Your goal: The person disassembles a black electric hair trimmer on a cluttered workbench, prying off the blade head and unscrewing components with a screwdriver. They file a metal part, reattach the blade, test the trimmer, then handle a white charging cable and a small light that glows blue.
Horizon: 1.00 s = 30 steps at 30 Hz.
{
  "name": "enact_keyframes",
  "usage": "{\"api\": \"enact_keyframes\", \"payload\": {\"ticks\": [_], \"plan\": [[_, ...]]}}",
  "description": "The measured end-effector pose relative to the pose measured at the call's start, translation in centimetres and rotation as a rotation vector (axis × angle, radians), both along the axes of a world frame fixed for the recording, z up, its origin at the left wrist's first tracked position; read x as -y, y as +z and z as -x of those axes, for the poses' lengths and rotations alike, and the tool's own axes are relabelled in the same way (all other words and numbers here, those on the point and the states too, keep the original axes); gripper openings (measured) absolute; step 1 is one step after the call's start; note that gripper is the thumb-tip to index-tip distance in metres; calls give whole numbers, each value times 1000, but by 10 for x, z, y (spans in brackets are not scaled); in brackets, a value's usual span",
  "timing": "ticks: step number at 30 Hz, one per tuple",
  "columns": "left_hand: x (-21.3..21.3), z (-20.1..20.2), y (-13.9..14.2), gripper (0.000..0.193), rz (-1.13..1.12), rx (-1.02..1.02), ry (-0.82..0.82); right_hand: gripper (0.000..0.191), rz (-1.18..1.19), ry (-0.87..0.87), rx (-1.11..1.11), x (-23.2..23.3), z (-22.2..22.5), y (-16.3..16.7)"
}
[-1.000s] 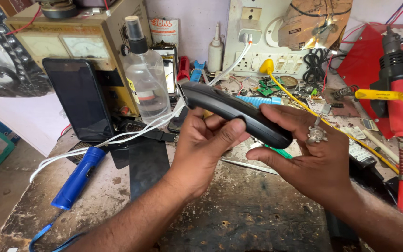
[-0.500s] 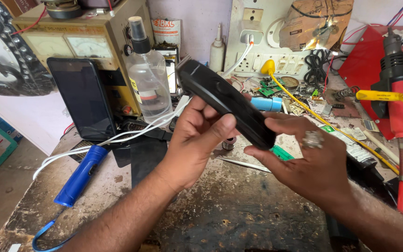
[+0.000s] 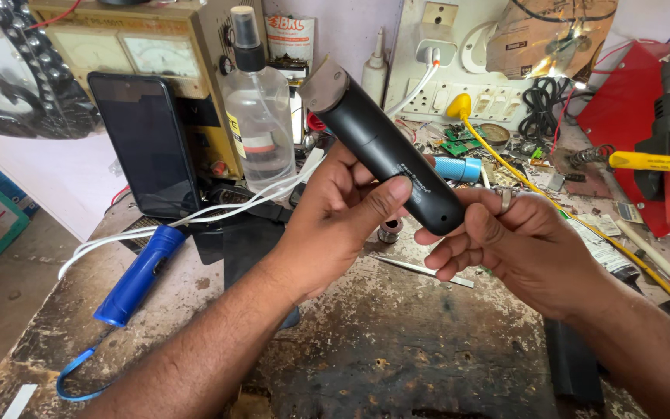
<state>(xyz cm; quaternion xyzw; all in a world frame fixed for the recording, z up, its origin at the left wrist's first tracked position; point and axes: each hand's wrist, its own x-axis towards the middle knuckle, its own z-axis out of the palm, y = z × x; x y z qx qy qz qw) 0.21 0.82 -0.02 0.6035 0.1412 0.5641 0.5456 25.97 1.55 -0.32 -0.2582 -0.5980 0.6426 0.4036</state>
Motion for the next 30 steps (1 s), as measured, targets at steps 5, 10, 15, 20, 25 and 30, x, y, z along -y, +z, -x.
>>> {"api": "enact_keyframes", "payload": {"ticks": [5,10,15,20,25,30], "plan": [[1,2,1,45,-10,-2,-7,39,-54,-42,80,1,4,2],[-1,2,1,42,6,-4,-17,39,-40,-57,47,3,6,2],[-4,1,1,41,71,-25,-20,41,-33,-109,80,3,7,3],[-4,3,0,40,80,-48,-7,42,-66,-145,137,4,8,3],[-7,1,-3,33,185,-68,5,42,-79,-164,253,3,10,5],[-8,0,-5,30,213,-88,6,41,-68,-195,284,3,13,7]]}}
